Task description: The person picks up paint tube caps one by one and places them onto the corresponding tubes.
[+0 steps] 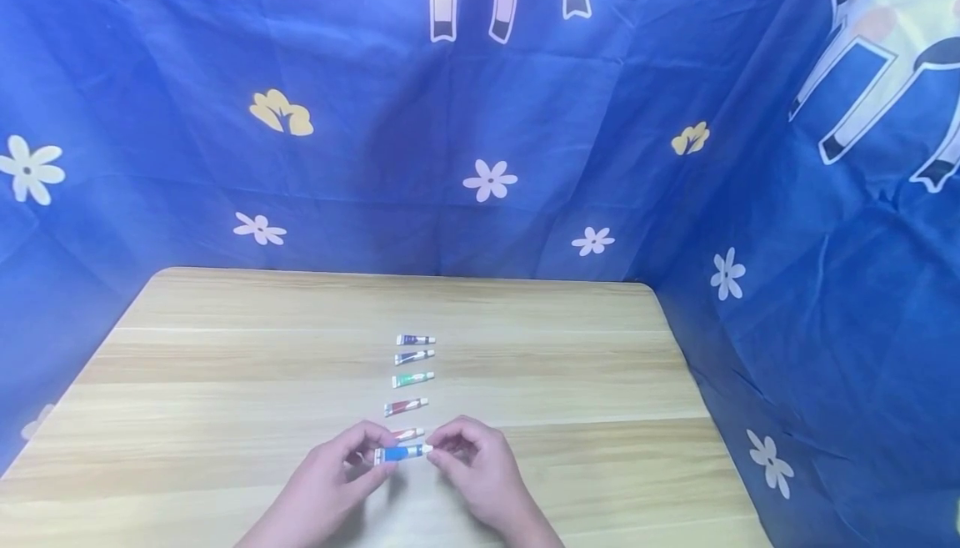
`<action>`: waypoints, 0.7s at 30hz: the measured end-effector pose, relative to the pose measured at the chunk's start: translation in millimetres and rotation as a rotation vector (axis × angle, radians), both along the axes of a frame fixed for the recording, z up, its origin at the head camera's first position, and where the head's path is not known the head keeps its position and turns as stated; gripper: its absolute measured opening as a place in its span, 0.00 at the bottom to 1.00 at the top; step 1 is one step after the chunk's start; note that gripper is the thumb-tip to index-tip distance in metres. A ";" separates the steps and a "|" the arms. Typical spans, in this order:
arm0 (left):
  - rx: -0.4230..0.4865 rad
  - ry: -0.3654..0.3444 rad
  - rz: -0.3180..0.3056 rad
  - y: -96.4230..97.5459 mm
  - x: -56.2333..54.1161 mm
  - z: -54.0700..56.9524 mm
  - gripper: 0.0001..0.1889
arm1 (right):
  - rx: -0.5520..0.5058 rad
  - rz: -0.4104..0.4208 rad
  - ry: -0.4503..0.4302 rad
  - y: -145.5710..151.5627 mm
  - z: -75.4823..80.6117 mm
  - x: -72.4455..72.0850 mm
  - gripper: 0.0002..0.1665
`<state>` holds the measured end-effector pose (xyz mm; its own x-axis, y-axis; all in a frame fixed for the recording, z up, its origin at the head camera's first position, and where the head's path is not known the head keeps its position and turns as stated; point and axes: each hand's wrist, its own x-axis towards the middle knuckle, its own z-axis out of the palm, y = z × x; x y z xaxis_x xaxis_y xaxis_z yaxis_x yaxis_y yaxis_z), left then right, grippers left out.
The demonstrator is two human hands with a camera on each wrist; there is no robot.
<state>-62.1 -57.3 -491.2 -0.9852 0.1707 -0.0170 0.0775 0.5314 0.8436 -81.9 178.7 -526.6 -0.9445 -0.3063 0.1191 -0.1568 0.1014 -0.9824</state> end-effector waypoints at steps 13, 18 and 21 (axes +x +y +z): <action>-0.333 0.738 -0.015 3.8 -2.6 -12.5 0.19 | 0.156 -0.044 -0.139 -5.6 -2.9 1.4 0.09; -0.399 0.838 -0.031 3.3 -3.5 -15.4 0.19 | 0.188 -0.034 -0.107 -5.9 -5.5 2.9 0.09; -0.456 0.773 -0.012 4.2 -0.8 -15.4 0.22 | 0.192 -0.040 -0.096 -6.9 -6.9 4.1 0.08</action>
<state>-62.9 -53.1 -506.6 -0.7478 0.3195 0.5820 0.5440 0.7975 0.2610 -77.8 171.7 -533.5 -0.9605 -0.2767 -0.0291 -0.0553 0.2925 -0.9547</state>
